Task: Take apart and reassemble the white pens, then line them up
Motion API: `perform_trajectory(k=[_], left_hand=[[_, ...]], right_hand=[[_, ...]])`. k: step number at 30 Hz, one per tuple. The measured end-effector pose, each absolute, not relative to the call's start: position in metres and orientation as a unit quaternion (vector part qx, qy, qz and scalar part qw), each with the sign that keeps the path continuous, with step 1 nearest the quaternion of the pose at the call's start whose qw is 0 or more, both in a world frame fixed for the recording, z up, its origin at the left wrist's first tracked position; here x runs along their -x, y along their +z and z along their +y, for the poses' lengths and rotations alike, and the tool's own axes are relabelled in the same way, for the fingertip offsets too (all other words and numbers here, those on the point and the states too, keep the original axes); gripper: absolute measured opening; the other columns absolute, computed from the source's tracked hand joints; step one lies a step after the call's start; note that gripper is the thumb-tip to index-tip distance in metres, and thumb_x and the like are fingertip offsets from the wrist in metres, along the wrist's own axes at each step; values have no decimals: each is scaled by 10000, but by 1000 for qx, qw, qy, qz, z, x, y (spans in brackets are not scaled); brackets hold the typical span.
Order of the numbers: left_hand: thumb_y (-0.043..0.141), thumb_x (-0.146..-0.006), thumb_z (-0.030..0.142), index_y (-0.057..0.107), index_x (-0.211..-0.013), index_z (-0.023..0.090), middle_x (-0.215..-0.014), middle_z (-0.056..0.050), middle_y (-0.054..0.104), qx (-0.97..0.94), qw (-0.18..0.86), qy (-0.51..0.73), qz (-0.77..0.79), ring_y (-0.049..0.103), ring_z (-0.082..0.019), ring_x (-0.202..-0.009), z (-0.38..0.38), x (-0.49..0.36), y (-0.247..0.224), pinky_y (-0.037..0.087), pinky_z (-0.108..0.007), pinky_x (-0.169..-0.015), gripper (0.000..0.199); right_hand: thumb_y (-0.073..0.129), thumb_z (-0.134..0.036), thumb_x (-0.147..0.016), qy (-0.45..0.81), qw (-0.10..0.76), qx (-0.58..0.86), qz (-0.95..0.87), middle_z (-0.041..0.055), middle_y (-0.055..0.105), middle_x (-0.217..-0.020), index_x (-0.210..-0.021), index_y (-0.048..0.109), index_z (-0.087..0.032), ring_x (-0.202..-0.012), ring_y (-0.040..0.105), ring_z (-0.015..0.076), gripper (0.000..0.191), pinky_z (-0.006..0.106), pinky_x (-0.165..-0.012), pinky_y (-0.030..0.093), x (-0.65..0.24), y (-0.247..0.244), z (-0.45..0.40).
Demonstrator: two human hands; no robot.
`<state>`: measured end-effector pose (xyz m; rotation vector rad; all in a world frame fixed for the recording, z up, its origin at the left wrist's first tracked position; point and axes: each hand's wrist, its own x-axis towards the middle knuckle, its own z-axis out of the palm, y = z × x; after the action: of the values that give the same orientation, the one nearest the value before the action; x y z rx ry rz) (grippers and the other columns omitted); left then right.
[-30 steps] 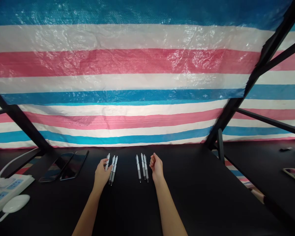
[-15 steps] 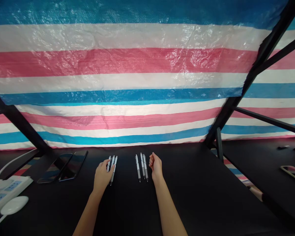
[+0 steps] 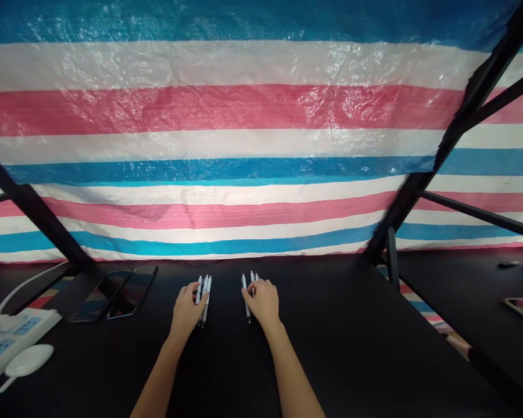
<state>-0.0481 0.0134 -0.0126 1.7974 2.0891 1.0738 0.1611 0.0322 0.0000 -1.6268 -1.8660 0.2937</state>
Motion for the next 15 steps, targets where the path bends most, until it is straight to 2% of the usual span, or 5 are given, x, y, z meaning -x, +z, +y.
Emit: perform_trajectory(k=[6, 15], left_hand=[[459, -813, 363, 563, -1047, 161, -977, -106, 561, -605, 105, 371, 697, 591, -243, -855, 13, 47, -12, 470, -364, -736, 326], [477, -814, 361, 576, -1055, 188, -1044, -105, 585, -604, 100, 376, 696, 548, -286, -993, 9, 44, -3, 458, -407, -828, 313]], right_hand=[[613, -297, -771, 71, 251, 634, -728, 47, 590, -726, -654, 610, -203, -781, 519, 225, 150, 319, -681, 321, -153, -1, 28], [586, -229, -763, 44, 284, 647, -706, 60, 617, -747, -600, 576, -206, -786, 527, 233, 165, 333, -691, 320, -144, -2, 25]])
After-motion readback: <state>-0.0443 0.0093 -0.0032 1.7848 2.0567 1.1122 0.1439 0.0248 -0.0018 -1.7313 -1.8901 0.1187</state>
